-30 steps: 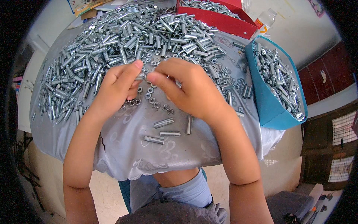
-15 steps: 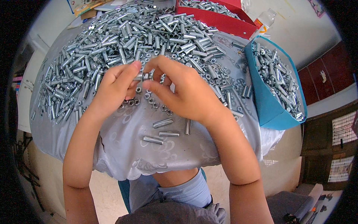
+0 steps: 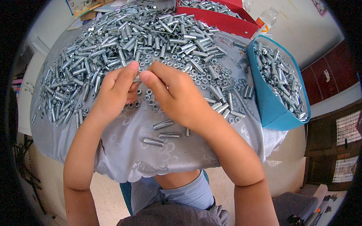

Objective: The person sits at a table covered with a white cloth and repeatedly picks up metal bolts and washers. They thread the washers onto the bolts by hand and place the assembled units into a blue container on the right side of the table. The process is repetitive and involves handling small hardware components one by one.

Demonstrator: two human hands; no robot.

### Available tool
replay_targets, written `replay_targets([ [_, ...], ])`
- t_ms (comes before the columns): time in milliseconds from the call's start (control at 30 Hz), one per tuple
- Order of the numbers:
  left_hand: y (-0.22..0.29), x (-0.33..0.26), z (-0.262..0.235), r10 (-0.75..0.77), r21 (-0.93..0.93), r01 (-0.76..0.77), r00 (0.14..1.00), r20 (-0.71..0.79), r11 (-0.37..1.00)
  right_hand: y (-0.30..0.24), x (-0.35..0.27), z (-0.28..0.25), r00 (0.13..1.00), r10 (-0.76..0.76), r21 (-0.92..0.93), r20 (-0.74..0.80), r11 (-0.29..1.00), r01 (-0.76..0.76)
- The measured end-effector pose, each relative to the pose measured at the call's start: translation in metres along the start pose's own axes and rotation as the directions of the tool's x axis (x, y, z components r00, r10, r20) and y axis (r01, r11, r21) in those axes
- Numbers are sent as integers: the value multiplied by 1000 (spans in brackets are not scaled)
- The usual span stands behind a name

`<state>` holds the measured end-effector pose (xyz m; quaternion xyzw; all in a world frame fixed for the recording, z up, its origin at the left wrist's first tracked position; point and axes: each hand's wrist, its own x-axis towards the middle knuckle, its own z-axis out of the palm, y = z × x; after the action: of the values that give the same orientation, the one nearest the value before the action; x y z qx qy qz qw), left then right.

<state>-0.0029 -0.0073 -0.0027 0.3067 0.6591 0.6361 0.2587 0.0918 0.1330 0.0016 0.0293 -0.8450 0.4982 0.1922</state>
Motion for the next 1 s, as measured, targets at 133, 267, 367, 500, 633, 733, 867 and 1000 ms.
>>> replay_targets([
  [133,-1,-3,4,267,290,-242,962,-50,926,-12,-1,1,930,356,250,93,896,-367],
  [267,-2,0,2,254,282,-233,966,-40,931,-17,0,-1,895,440,313,77,841,-441],
  [367,10,0,-3,144,287,-143,989,18,947,-20,2,-10,908,399,383,-131,865,-325],
  [500,25,-8,-15,-129,303,53,963,236,951,-17,6,-25,896,334,473,-292,865,-168],
  [633,34,-11,-20,-224,305,86,863,454,949,-16,5,-27,904,317,460,-286,873,-160],
  [733,20,-3,-32,-35,166,15,992,120,986,-19,7,-25,912,310,452,-270,877,-164],
  [867,16,31,-52,230,176,-157,795,-561,972,-13,9,-30,886,348,464,-305,867,-181],
  [1000,-2,37,-65,379,445,-89,684,-623,891,-12,10,-32,883,346,477,-318,863,-166],
])
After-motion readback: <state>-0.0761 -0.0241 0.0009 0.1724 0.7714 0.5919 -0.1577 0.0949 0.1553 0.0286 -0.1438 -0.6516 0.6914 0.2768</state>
